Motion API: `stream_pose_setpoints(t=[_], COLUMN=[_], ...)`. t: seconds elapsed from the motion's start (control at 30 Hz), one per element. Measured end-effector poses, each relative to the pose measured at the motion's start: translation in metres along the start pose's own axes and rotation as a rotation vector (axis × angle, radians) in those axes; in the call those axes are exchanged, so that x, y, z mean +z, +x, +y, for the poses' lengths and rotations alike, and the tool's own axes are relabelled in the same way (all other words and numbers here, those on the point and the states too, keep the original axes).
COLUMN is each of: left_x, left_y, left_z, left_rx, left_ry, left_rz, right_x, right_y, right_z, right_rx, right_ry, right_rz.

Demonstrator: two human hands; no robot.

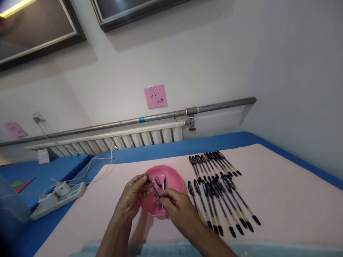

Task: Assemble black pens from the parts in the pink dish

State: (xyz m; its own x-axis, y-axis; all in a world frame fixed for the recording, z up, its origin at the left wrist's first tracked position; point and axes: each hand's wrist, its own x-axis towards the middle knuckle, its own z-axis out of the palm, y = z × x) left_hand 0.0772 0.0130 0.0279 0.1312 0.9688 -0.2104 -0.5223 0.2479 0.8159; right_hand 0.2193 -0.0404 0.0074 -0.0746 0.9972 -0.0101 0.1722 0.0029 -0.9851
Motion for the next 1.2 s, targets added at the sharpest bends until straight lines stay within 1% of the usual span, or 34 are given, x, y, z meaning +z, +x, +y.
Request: stream_pose_setpoints(t=[0.43,0.87,1.03,1.2], left_x=[-0.0043,-0.004,-0.0009,-0.0001], left_y=[0.0038,0.0038,0.0022,0.0026], left_z=[-0.0048,-0.0021,-0.0037,-0.0048], left_rx=[0.027,0.071,0.082,0.065], left_ry=[-0.092,-0.151,-0.136,-0.117], left_rz=[0.052,0.112,0.097,0.072], right_x=[0.0,0.0007,0.0009,0.0009], right_y=[-0.0004,-0.0011,-0.001,-0.0005], right_z=[0.002,0.0019,0.0031,0.0043], right_rx=[-0.021,-0.016,-0.008,-0.028], right_ry=[0.003,-0.051,-0.082,-0.049], right_rz=[-0.02,-0.033,-0.034,-0.04])
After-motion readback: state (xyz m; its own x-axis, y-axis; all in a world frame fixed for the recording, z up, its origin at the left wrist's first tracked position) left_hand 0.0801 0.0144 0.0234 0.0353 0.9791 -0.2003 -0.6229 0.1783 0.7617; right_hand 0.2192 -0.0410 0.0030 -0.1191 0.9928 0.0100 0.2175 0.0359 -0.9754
